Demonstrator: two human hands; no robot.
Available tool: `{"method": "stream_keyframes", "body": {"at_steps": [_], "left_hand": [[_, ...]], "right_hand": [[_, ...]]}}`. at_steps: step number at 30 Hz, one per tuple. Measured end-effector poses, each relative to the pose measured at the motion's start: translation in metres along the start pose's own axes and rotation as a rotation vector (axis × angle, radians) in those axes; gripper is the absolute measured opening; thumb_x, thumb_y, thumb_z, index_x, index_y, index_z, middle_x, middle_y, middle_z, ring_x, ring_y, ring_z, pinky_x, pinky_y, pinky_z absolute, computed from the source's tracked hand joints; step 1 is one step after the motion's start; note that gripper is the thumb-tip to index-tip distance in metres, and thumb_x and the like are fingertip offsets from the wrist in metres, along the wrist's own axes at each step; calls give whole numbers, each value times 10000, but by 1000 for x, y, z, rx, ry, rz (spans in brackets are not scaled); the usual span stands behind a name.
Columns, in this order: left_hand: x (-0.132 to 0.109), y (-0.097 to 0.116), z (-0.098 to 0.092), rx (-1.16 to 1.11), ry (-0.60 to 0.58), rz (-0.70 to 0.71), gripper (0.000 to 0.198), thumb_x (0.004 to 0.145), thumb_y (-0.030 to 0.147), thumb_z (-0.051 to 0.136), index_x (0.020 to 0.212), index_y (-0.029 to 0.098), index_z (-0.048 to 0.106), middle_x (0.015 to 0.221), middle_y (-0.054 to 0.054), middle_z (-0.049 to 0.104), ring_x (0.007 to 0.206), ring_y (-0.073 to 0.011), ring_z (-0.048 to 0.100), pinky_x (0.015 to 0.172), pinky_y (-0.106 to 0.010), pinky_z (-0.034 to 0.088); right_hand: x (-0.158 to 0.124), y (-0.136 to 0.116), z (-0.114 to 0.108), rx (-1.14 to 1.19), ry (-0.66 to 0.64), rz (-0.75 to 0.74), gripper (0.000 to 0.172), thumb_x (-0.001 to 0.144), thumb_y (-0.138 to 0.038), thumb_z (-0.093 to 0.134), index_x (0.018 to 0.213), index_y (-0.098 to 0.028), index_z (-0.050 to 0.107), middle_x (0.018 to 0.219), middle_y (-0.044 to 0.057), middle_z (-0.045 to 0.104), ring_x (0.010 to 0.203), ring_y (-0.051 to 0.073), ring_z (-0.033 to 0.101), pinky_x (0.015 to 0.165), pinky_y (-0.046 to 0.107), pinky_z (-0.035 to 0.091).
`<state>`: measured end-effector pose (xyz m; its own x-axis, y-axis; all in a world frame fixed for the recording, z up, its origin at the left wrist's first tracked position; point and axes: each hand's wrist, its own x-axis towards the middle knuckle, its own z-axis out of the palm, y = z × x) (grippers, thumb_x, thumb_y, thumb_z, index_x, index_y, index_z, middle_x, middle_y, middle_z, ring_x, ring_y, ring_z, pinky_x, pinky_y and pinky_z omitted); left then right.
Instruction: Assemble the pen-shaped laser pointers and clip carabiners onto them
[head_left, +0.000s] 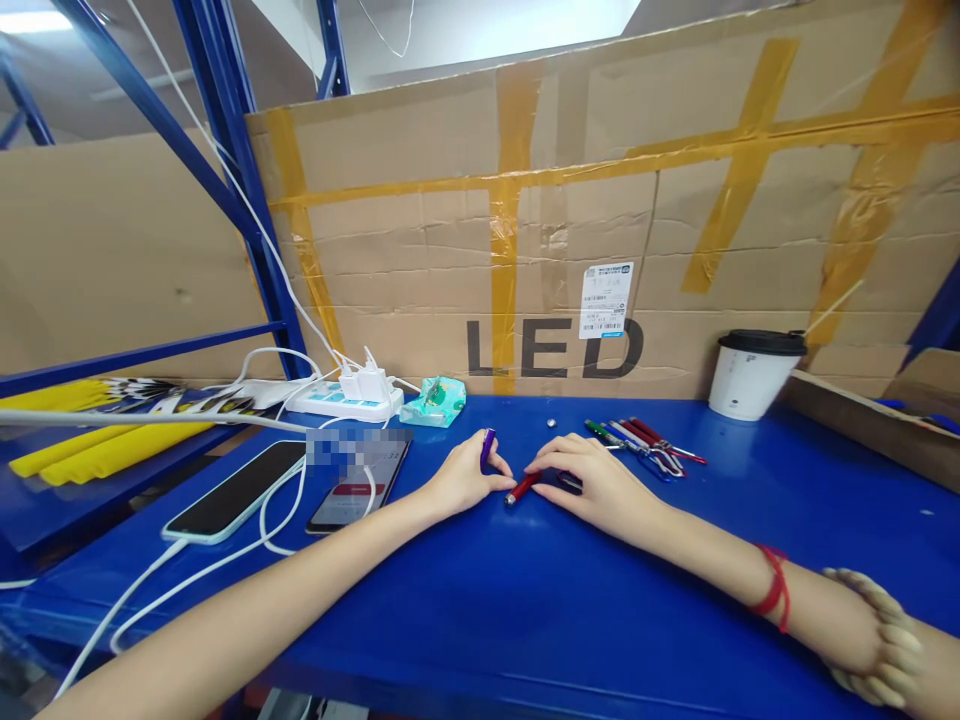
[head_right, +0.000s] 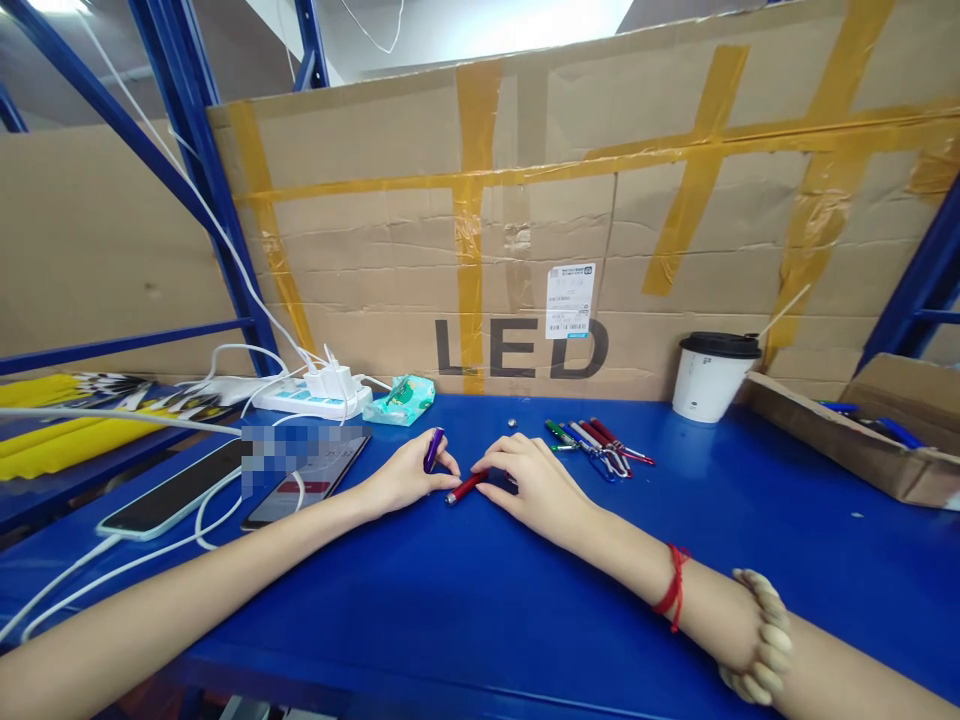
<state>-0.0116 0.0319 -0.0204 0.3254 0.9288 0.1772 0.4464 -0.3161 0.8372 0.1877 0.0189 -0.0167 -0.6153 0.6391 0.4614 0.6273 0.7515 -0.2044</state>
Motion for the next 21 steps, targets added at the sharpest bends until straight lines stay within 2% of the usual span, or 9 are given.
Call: {"method": "stream_keyframes", "body": {"at_steps": [11,14,17,21], "left_hand": [[1,0,2,-168,20,-61,392,587,44,690,751,193,367,617,59,596,632,-112,571,702,-265,418],[0,3,2,-184,98,-31,397,576,88,716,737,191,368,626,46,607,639,-112,543,689,-262,392],[-3,10,4,-226,178,-15,443,556,173,757,713,196,344,647,40,620,584,-86,461,615,-238,342],[-10,20,10,-402,141,24,453,583,174,741,696,202,303,647,52,631,522,-53,384,559,-210,309]], "right_hand": [[0,0,1,8,19,-12,195,834,-253,562,999,-223,661,999,67,635,938,212,565,843,388,429],[1,0,1,44,91,-10,192,830,-250,566,993,-212,661,974,68,653,916,212,584,826,380,448],[1,-5,0,109,229,-1,189,832,-269,569,980,-205,668,921,61,676,871,200,605,808,358,465],[1,-15,-3,288,283,19,182,844,-282,552,916,-209,703,857,41,699,800,176,630,742,303,486]]}}
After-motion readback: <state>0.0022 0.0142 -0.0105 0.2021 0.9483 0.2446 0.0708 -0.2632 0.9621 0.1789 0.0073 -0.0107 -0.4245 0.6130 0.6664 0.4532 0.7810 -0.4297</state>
